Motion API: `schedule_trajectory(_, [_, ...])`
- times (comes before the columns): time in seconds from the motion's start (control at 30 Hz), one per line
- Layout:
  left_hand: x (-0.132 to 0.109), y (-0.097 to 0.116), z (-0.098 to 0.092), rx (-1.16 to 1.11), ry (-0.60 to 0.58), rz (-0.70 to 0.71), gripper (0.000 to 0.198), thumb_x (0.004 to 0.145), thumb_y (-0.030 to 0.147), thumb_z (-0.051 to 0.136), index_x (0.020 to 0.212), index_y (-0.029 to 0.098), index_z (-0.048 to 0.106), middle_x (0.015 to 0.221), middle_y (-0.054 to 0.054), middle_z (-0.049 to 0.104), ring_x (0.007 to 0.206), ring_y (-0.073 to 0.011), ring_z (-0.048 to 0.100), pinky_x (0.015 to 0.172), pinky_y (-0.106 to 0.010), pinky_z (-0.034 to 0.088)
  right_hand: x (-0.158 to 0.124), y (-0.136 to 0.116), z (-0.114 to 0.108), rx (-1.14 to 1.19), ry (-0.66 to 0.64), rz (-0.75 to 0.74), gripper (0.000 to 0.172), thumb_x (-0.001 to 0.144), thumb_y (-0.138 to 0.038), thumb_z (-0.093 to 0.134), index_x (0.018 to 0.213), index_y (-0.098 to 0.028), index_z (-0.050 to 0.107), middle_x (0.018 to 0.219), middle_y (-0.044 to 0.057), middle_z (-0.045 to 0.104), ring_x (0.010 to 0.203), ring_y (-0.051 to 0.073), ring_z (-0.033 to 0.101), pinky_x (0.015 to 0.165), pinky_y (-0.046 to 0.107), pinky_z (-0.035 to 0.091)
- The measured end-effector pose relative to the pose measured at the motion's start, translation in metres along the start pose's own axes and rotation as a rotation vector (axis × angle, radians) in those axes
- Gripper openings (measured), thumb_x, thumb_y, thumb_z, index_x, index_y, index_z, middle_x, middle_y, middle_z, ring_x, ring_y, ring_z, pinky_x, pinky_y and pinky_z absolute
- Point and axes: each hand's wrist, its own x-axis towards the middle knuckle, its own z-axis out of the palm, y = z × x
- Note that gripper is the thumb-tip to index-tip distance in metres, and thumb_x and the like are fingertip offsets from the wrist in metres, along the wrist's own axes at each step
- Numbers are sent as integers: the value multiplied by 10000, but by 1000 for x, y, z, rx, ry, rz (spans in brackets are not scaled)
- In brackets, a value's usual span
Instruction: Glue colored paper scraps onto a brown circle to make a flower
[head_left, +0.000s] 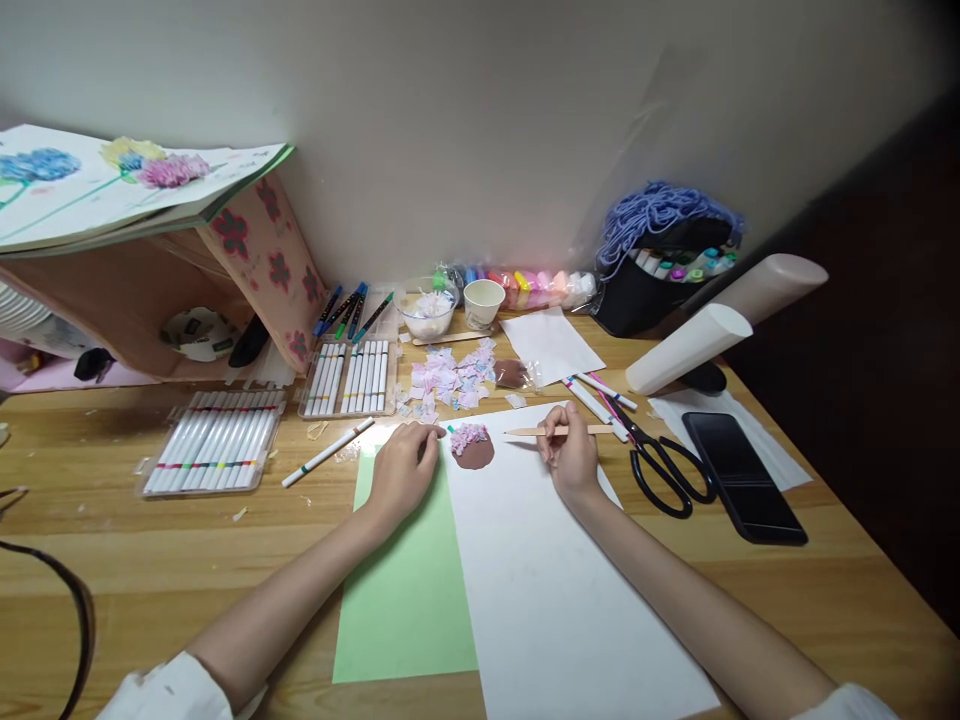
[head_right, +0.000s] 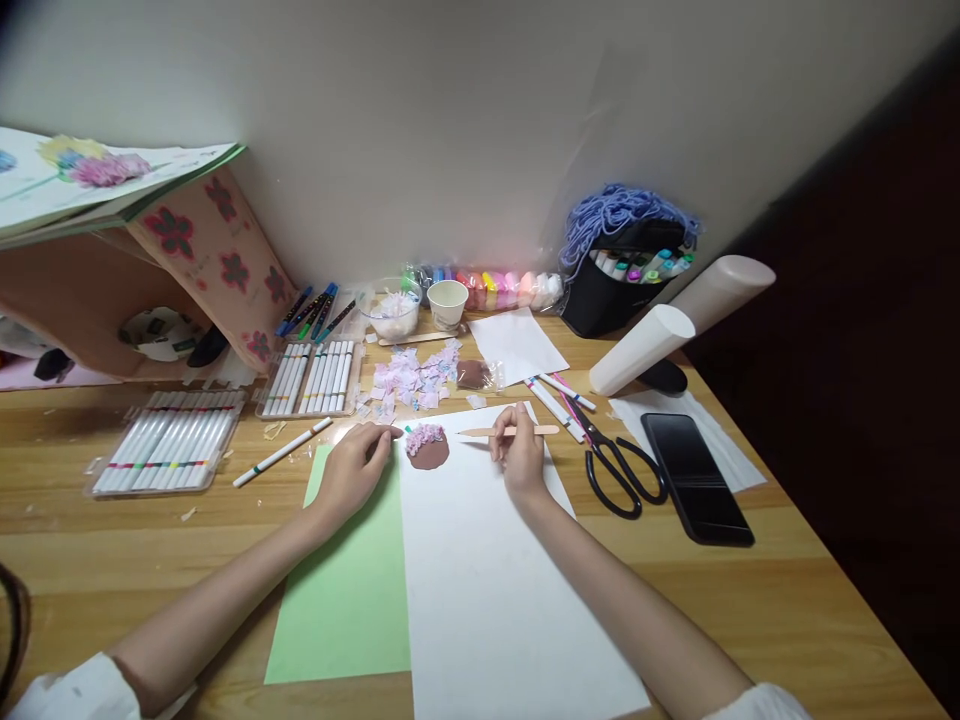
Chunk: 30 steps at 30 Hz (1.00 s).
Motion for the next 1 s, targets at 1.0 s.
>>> schedule_trajectory(1.0, [30, 15, -7, -61, 39, 97, 155, 848, 303, 555, 745, 196, 598, 749, -15, 590, 765, -172, 519, 693, -294, 384, -10, 0, 8, 36, 33, 17, 460, 870, -490, 407, 533, -180, 439, 348, -58, 390, 296, 48, 333, 336, 171, 207])
